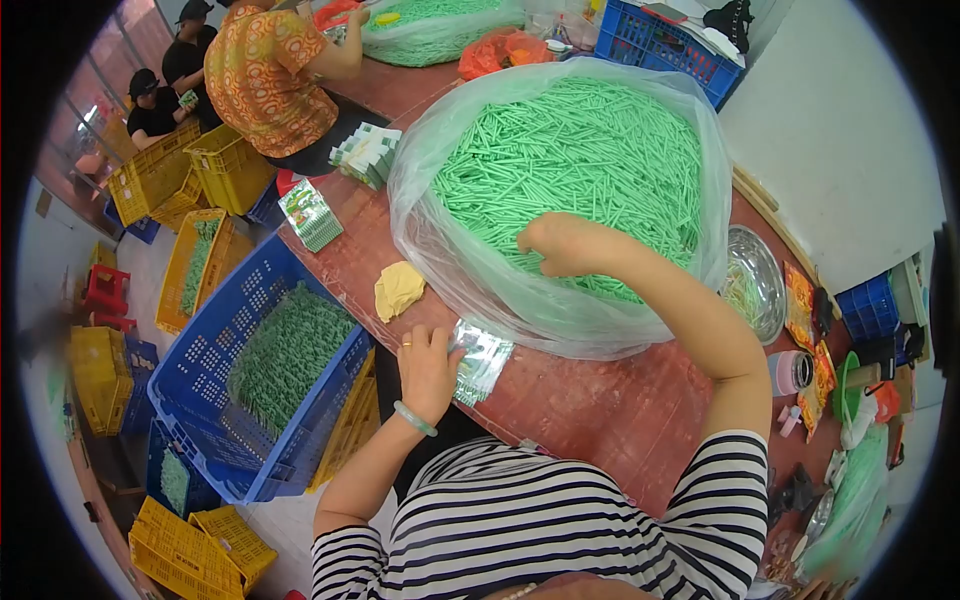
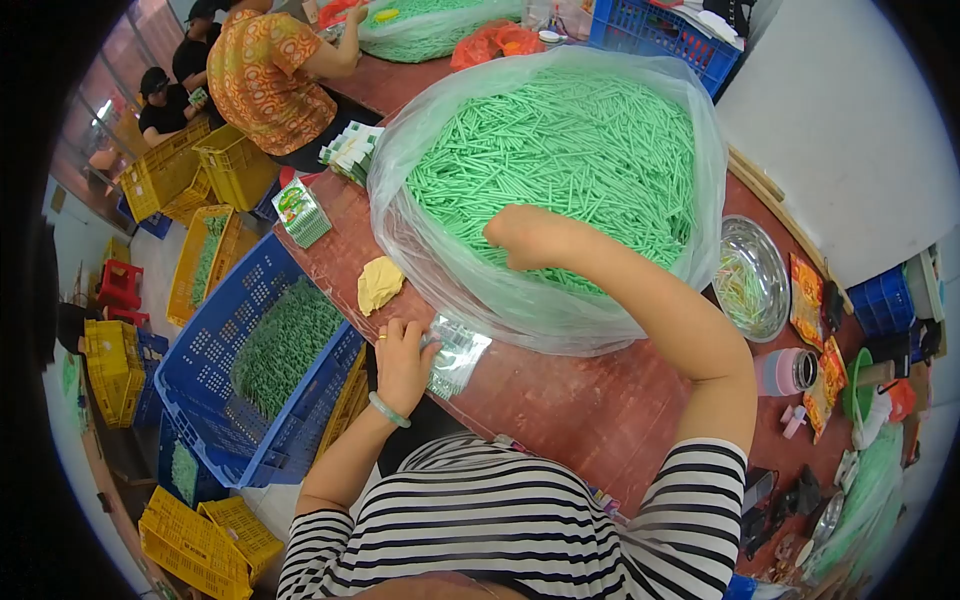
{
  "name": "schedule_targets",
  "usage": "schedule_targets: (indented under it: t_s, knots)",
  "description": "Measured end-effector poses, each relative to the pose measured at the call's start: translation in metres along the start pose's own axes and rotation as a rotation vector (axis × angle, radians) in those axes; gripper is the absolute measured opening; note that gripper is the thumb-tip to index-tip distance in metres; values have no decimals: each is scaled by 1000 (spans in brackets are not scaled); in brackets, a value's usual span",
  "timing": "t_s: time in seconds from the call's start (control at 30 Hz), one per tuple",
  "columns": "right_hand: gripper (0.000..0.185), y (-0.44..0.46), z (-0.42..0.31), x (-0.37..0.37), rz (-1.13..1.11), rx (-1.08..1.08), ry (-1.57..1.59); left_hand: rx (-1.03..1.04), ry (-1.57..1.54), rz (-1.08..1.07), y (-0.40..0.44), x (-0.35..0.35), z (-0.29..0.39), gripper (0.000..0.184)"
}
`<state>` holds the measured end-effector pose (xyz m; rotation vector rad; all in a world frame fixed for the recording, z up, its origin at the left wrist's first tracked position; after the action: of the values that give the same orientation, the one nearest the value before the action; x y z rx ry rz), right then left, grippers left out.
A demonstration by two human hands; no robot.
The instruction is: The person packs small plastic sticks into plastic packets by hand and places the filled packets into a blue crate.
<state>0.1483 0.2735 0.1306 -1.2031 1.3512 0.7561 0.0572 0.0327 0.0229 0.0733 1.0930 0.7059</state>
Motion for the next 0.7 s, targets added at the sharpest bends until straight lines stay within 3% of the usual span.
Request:
schedule_targets:
  t_s: [0.1,0.2,0.4,0.5,0.7]
  knots:
    - [38,6,-3,-1,-39,0,-25,-6,-26,-23,0,4,-6,36]
    - [38,3,3,-4,80,-28,119,-27,-79,40,3,-3,3,35]
    - [38,0,-6,-7,169,-14,110,11,-171,81,-2,0,-5,36]
    - [41,-5,-10,-12,150,-21,171,-8,-173,112,-1,-5,2,32]
    - [38,5,-11,-2,27,-53,-41,-8,-117,70,5,5,-7,25]
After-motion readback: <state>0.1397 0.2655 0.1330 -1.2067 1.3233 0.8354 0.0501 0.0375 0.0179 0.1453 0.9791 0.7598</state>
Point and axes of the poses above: each hand's wrist, its own y-axis towards the middle knuckle, its own x-axis out of the palm, z = x × y, the point moved 3 cm from there along y, towards the middle knuckle, and after that the axes turned 13 degrees about z, right-handed, at the moved point
